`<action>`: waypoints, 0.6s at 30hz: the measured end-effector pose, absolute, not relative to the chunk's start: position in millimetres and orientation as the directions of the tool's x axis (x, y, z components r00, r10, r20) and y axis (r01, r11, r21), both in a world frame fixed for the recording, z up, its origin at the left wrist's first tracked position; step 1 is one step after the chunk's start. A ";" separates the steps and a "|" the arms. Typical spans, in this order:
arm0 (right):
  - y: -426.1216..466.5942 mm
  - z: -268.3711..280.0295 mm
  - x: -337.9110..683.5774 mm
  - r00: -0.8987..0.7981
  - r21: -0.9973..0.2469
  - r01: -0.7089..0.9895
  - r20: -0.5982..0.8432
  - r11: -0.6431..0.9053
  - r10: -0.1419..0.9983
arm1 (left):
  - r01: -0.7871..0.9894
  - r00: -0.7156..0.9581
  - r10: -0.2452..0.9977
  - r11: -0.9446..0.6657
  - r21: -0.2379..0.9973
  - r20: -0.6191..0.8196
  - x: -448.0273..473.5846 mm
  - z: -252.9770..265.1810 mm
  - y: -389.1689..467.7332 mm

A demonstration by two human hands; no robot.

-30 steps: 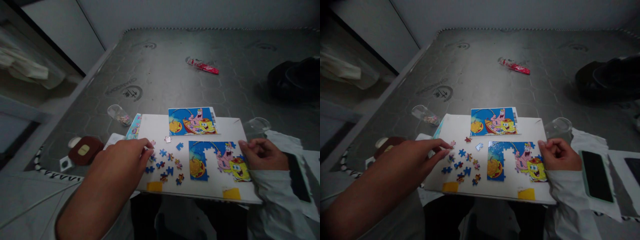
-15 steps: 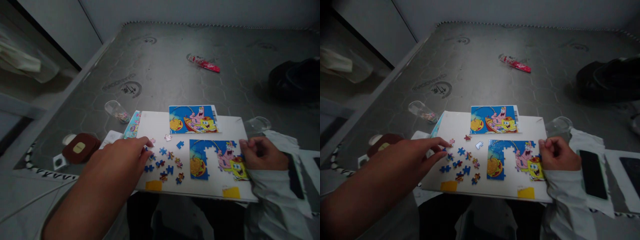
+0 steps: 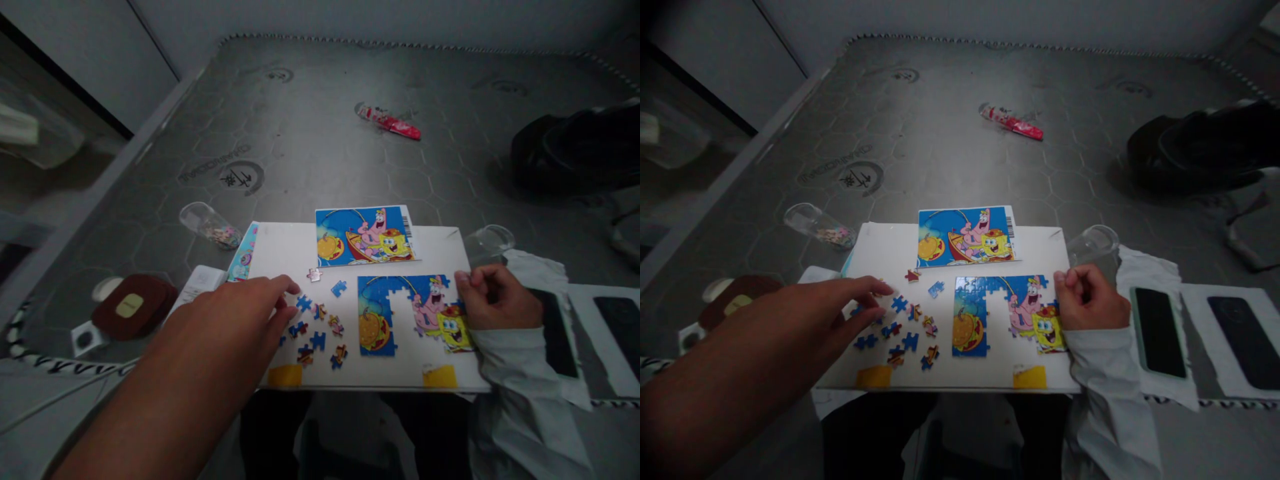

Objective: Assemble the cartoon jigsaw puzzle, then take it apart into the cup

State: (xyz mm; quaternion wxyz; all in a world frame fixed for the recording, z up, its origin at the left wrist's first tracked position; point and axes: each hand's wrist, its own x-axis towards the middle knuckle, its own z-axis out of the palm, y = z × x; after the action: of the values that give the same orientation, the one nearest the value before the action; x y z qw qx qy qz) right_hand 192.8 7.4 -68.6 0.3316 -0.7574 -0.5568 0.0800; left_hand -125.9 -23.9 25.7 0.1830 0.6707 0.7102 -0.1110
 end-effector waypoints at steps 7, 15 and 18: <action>6.6 -66.3 188.7 0.349 -0.570 0.811 0.292 -0.131 0.891 | 0.992 -0.041 0.851 0.099 0.084 -0.523 -110.5 32.4 -14.7; 7.3 -66.7 186.3 0.363 -0.588 0.799 0.309 -0.123 0.879 | 0.994 -0.016 0.847 0.073 0.086 -0.532 -104.6 30.4 -15.8; 7.0 -66.4 186.9 0.367 -0.593 0.793 0.287 -0.136 0.885 | 0.994 -0.012 0.868 0.063 0.086 -0.497 -105.9 27.4 -17.1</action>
State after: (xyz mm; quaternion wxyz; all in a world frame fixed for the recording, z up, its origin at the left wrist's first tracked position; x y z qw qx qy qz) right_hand 186.9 7.0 -66.4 0.3458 -0.7509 -0.5588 0.0661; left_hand -105.9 -17.1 27.4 0.2166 0.6687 0.6960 -0.1463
